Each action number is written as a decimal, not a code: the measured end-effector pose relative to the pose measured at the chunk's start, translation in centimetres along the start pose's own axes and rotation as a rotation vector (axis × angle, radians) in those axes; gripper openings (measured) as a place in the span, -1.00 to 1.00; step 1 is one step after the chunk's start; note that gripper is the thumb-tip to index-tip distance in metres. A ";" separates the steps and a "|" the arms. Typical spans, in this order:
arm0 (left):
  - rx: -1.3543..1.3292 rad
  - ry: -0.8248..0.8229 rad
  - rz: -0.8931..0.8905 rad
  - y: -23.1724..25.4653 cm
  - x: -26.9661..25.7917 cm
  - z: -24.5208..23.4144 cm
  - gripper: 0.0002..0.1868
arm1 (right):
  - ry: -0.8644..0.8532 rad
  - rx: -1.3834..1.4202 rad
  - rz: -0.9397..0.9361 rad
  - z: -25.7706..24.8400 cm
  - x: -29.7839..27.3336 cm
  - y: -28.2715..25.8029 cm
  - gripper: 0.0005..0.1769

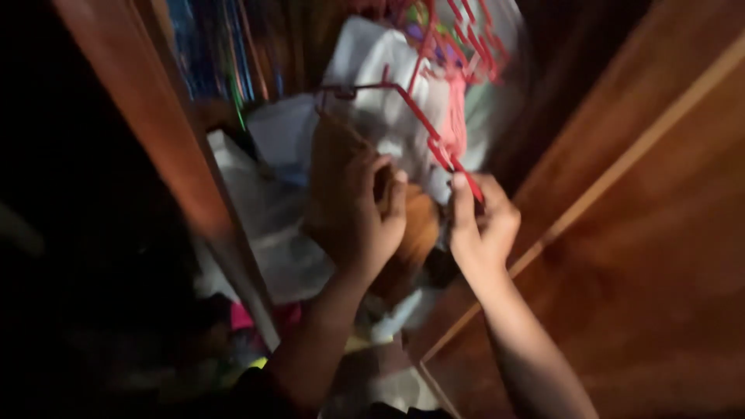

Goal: Hanging various pieces of clothing onto hangers and placing them inside a wardrobe.

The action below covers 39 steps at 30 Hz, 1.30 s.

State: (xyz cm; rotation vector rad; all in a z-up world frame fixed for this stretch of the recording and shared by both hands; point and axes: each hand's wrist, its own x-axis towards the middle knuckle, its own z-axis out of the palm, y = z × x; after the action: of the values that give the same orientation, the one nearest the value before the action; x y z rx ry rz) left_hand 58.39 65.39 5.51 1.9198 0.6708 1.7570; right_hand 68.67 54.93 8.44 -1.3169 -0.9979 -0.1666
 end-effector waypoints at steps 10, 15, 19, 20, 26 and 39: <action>-0.050 0.047 -0.184 -13.0 12.9 9.0 -0.38 | 0.045 0.031 -0.310 14.3 19.3 7.4 -0.79; -0.295 0.032 0.003 -22.2 12.8 16.3 -0.44 | 0.012 -0.116 -0.432 16.7 22.8 11.2 -0.83; -0.305 0.001 0.044 -25.7 10.8 18.7 -0.12 | 0.034 -0.236 -0.467 17.3 21.8 12.8 -0.88; -0.343 0.045 0.125 -25.5 10.3 18.4 -0.06 | 0.010 -0.237 -0.424 17.1 21.2 12.5 -0.87; 0.012 0.131 0.118 -25.1 7.1 13.2 0.00 | 0.007 -0.512 -0.493 15.2 17.4 6.7 -0.57; -0.055 0.155 -0.053 -21.6 9.0 2.5 -0.29 | -0.371 -0.313 -0.636 32.0 17.3 -2.4 -0.77</action>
State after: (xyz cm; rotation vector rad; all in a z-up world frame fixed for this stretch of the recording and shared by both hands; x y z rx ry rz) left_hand 60.39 87.84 -1.19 1.7267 0.7134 1.8851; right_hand 61.13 88.83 19.57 -1.2924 -1.7478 -0.5964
